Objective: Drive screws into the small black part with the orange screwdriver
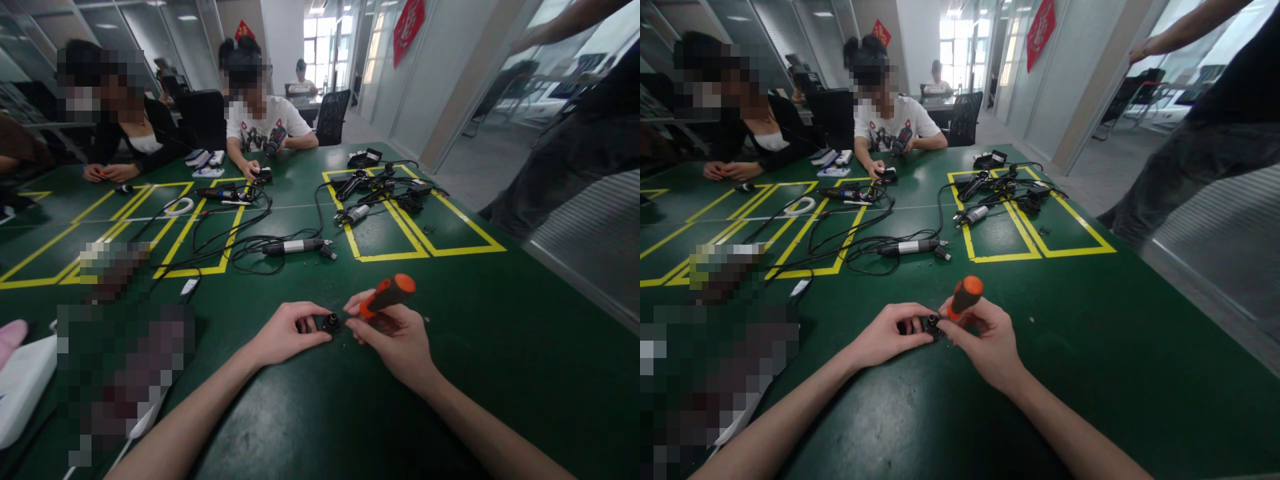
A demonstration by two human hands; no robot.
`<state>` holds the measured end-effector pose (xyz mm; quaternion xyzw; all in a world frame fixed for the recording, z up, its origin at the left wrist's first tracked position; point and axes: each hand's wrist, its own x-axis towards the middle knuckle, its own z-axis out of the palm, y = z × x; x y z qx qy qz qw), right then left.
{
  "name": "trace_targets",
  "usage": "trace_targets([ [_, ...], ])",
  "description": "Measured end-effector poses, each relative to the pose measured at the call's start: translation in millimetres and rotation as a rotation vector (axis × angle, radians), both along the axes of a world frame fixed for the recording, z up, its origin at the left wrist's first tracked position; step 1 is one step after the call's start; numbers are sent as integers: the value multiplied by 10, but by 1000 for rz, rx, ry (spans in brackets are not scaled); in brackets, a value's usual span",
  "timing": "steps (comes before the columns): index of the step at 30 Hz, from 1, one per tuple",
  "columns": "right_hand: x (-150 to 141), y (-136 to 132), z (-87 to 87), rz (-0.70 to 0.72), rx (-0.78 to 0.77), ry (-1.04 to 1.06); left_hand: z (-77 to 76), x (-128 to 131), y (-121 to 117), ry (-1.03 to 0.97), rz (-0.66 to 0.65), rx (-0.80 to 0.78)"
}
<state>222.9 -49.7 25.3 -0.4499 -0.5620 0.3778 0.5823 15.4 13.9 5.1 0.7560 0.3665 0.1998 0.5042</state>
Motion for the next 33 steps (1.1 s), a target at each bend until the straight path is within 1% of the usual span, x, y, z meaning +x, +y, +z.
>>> trace_targets([
  [2,6,-1,-31,-30,5,-5,-4,-1,1,3,-5,-1],
  [5,23,3,-53,-92,28,-69,-5,-5,1,0,0,7],
  [11,27,25,-6,-122,98,-196,-4,-7,0,-3,5,0],
  [15,14,27,8,-83,116,-176,-14,-6,3,1,10,-2],
  [22,11,9,1,-9,50,-137,-27,-9,0,-6,15,-15],
  [26,11,12,6,-37,110,-138,-20,-8,-2,-7,13,-11],
  [29,13,16,23,-56,114,-165,-18,-8,0,-8,10,-6],
  [33,7,14,31,13,72,-106,-20,-6,-2,-15,6,-13],
])
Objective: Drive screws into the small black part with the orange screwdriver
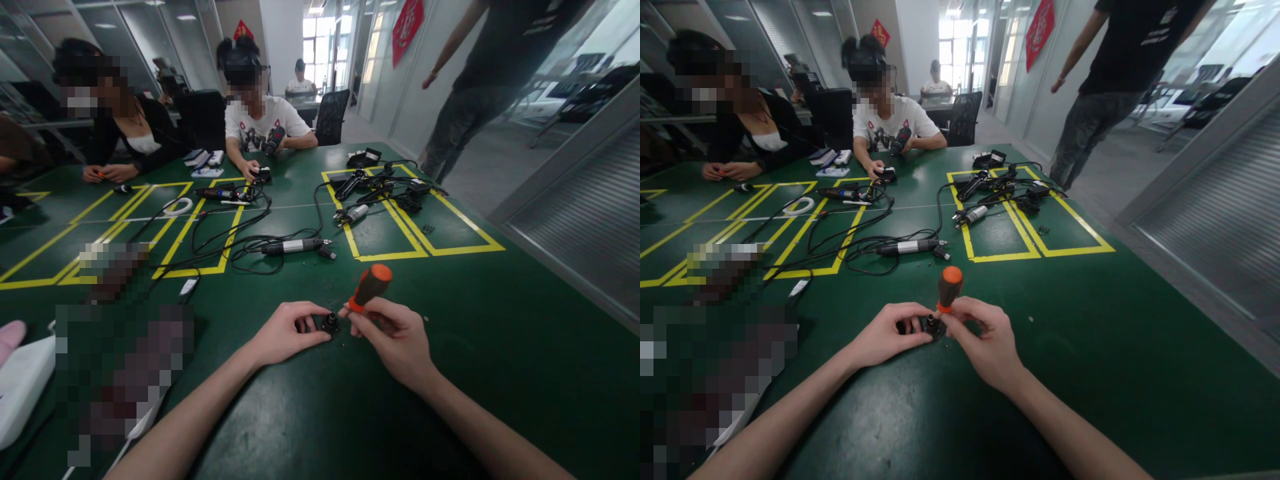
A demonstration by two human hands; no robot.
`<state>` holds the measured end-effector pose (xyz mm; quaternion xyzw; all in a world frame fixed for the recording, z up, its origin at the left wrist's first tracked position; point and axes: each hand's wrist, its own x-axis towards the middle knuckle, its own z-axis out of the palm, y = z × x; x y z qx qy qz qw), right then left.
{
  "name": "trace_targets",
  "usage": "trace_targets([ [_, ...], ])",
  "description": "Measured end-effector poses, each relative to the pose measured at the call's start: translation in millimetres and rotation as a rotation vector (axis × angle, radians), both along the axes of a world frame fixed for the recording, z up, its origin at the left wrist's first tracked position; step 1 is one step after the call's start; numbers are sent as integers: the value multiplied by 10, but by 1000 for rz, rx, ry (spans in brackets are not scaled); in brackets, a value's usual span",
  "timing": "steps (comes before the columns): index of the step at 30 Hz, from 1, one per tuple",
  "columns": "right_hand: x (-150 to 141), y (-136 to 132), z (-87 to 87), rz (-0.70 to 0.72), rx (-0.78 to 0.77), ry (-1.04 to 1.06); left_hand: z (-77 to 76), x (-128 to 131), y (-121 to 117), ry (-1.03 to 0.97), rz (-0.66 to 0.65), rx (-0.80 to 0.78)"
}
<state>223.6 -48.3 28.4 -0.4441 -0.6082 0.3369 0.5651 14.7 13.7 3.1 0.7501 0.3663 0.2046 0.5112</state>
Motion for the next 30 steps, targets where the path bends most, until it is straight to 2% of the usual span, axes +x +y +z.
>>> trace_targets([
  [3,-5,1,-11,3,-2,10,2,3,-2,-12,1,2],
  [7,3,9,-23,-51,76,-59,8,7,5,-13,-5,11],
  [18,27,9,-8,-2,211,-143,16,5,-5,-12,-8,11],
  [26,31,8,-12,-28,126,-117,3,4,3,-9,2,8],
  [30,24,2,-2,-24,163,-101,-2,3,6,-14,-5,6],
])
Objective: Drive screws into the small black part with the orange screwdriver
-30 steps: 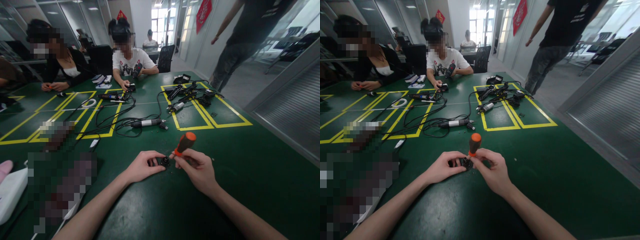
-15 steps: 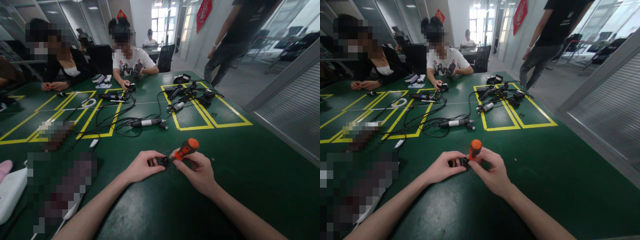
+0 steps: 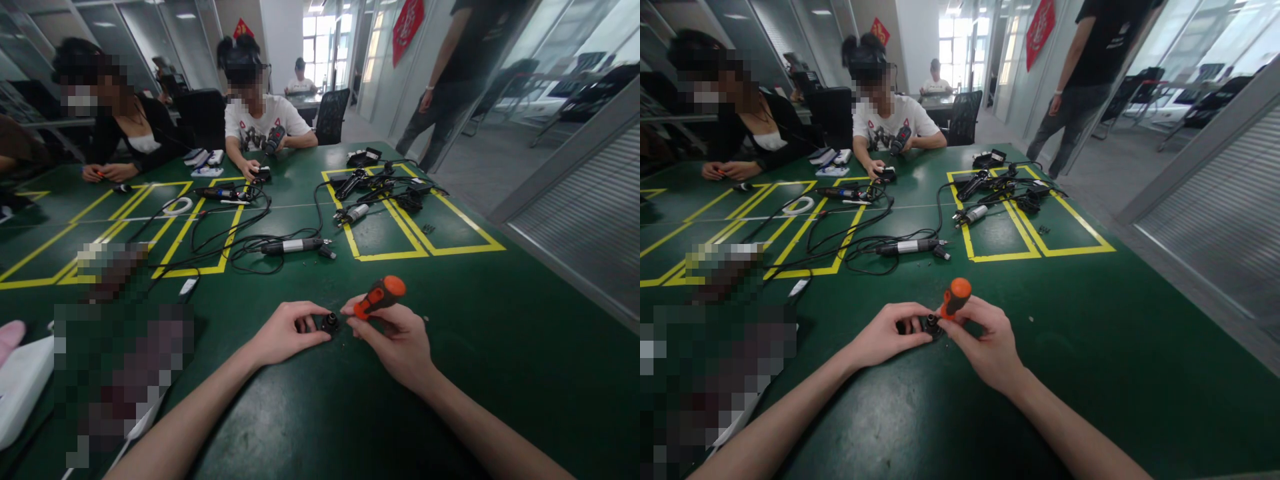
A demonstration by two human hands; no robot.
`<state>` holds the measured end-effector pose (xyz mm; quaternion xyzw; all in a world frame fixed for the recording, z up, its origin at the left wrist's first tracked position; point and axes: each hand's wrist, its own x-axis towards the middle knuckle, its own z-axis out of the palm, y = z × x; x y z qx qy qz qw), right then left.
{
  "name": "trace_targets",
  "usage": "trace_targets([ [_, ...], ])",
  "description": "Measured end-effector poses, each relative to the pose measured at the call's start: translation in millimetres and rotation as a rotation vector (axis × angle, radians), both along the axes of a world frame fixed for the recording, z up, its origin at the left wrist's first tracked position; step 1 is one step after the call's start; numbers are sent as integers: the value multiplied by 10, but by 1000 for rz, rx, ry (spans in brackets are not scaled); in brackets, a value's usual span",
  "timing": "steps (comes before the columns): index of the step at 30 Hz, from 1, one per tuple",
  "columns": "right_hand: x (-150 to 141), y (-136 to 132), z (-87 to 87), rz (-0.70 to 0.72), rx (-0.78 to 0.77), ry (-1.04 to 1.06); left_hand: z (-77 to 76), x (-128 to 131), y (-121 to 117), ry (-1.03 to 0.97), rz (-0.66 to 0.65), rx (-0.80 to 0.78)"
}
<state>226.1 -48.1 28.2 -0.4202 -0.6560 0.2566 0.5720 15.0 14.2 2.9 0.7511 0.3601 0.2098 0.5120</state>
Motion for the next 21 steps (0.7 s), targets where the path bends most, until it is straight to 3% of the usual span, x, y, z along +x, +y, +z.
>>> trace_targets([
  [14,3,-8,-44,-8,-5,26,10,6,2,9,6,14],
  [21,6,-16,16,-6,-54,-16,-9,-2,-4,-7,5,13],
])
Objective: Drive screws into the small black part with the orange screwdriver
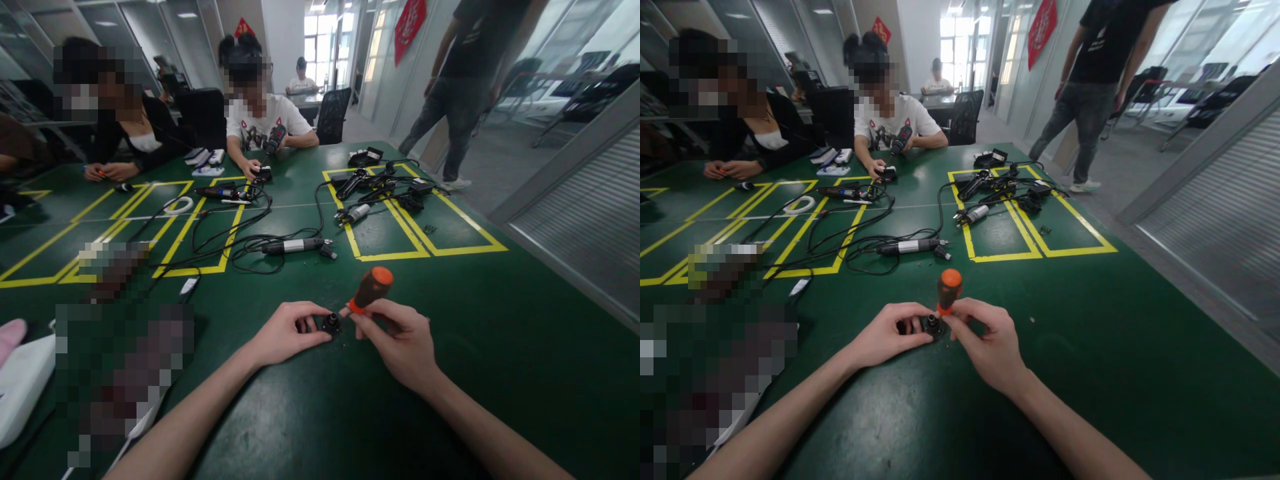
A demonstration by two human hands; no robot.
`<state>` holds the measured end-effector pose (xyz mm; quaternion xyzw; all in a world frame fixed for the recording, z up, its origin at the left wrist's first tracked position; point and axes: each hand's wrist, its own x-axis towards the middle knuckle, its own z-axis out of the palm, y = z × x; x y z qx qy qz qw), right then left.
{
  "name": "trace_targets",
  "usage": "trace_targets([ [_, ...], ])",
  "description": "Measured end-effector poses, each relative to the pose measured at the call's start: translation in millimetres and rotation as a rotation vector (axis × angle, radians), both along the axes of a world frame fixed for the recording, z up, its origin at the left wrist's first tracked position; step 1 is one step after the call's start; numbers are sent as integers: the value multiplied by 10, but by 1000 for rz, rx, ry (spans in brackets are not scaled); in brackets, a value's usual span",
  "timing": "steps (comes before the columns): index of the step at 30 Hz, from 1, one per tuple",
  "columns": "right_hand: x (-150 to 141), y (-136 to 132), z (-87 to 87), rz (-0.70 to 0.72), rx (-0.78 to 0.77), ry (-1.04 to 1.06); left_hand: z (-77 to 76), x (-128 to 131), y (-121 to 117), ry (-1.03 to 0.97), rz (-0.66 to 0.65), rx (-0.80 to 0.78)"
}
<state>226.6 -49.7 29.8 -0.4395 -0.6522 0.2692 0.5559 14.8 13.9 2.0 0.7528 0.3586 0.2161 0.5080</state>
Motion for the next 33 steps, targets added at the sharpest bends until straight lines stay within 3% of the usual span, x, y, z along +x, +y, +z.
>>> trace_targets([
  [15,3,1,22,30,-24,-8,29,8,-4,25,7,-24],
  [33,-14,4,-50,-50,-33,73,-4,-8,1,49,16,-33],
])
